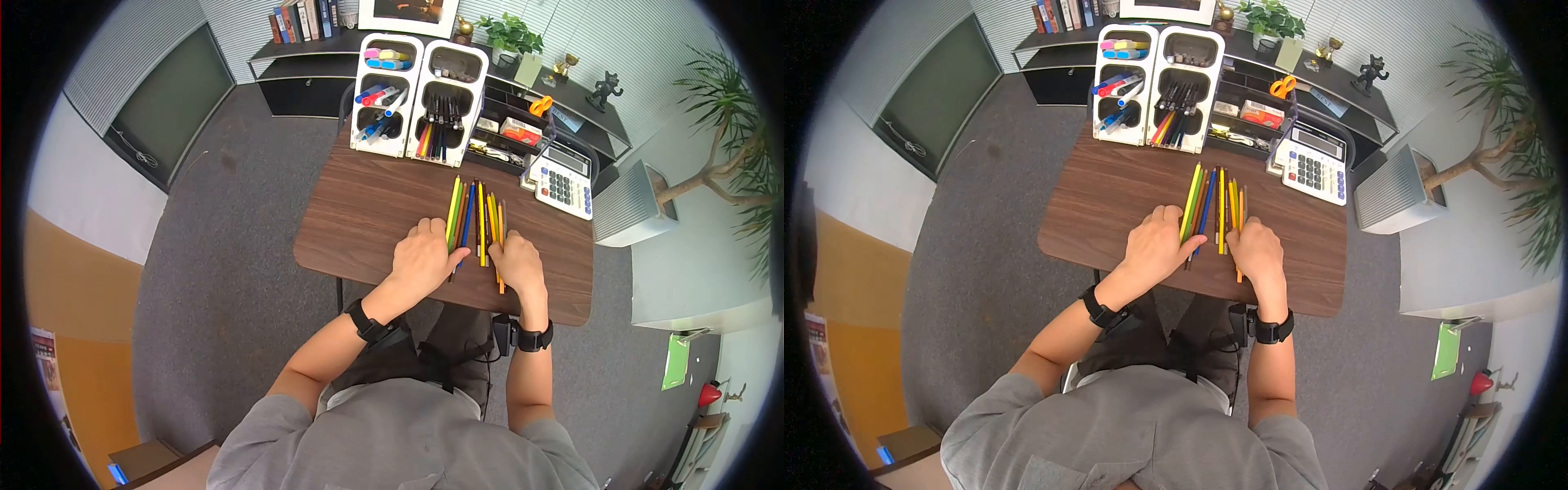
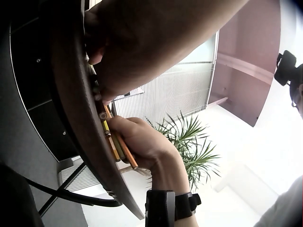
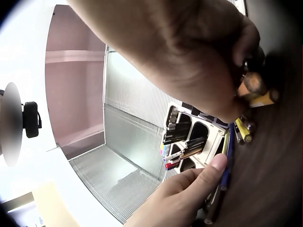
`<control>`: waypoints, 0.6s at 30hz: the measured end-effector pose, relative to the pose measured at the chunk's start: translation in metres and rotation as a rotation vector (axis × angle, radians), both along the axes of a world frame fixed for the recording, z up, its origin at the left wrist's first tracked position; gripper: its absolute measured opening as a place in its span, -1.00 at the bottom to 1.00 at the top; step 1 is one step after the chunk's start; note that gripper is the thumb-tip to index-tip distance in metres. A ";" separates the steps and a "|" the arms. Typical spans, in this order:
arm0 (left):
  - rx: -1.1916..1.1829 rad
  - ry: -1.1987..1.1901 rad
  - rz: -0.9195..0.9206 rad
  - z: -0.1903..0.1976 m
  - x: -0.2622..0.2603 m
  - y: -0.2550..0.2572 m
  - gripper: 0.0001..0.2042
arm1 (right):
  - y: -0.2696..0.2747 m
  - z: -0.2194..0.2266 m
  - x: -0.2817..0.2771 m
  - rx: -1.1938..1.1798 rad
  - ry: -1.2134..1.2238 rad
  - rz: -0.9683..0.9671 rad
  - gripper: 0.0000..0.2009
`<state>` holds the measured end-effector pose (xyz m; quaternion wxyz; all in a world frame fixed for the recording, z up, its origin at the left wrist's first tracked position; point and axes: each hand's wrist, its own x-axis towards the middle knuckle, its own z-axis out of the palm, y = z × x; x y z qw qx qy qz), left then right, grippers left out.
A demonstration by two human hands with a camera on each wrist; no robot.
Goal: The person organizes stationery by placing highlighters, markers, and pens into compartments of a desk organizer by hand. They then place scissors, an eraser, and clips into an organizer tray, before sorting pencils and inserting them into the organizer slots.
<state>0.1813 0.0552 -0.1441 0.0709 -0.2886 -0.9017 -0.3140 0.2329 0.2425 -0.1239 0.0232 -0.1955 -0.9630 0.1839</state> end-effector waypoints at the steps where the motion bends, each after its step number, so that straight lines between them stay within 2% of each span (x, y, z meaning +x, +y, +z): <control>1: 0.006 0.001 -0.002 0.000 0.000 0.000 -0.52 | -0.001 0.001 0.000 0.001 -0.007 -0.009 -0.66; 8: 0.120 0.083 0.009 0.007 0.007 -0.001 -0.59 | 0.006 -0.006 0.004 -0.002 0.061 0.022 -0.67; 10: 0.209 0.071 -0.049 0.011 0.011 0.000 -0.66 | 0.007 -0.003 0.005 -0.194 0.134 0.022 -0.69; 11: 0.210 0.072 -0.046 0.011 0.014 0.002 -0.66 | 0.005 0.001 0.006 -0.193 0.134 0.026 -0.69; 14: 0.330 -0.272 -0.277 0.014 0.025 0.006 -0.72 | -0.012 0.013 0.010 -0.608 0.253 0.047 -0.74; 15: 0.330 -0.271 -0.276 0.016 0.026 0.007 -0.72 | -0.015 0.008 0.009 -0.608 0.253 0.048 -0.74; 17: 0.317 -0.563 -0.326 0.020 0.028 0.009 -0.71 | -0.024 0.001 0.007 -0.784 0.403 0.086 -0.78; 18: 0.368 -0.546 -0.321 0.012 0.028 0.011 -0.70 | -0.028 0.000 0.007 -0.800 0.450 0.089 -0.82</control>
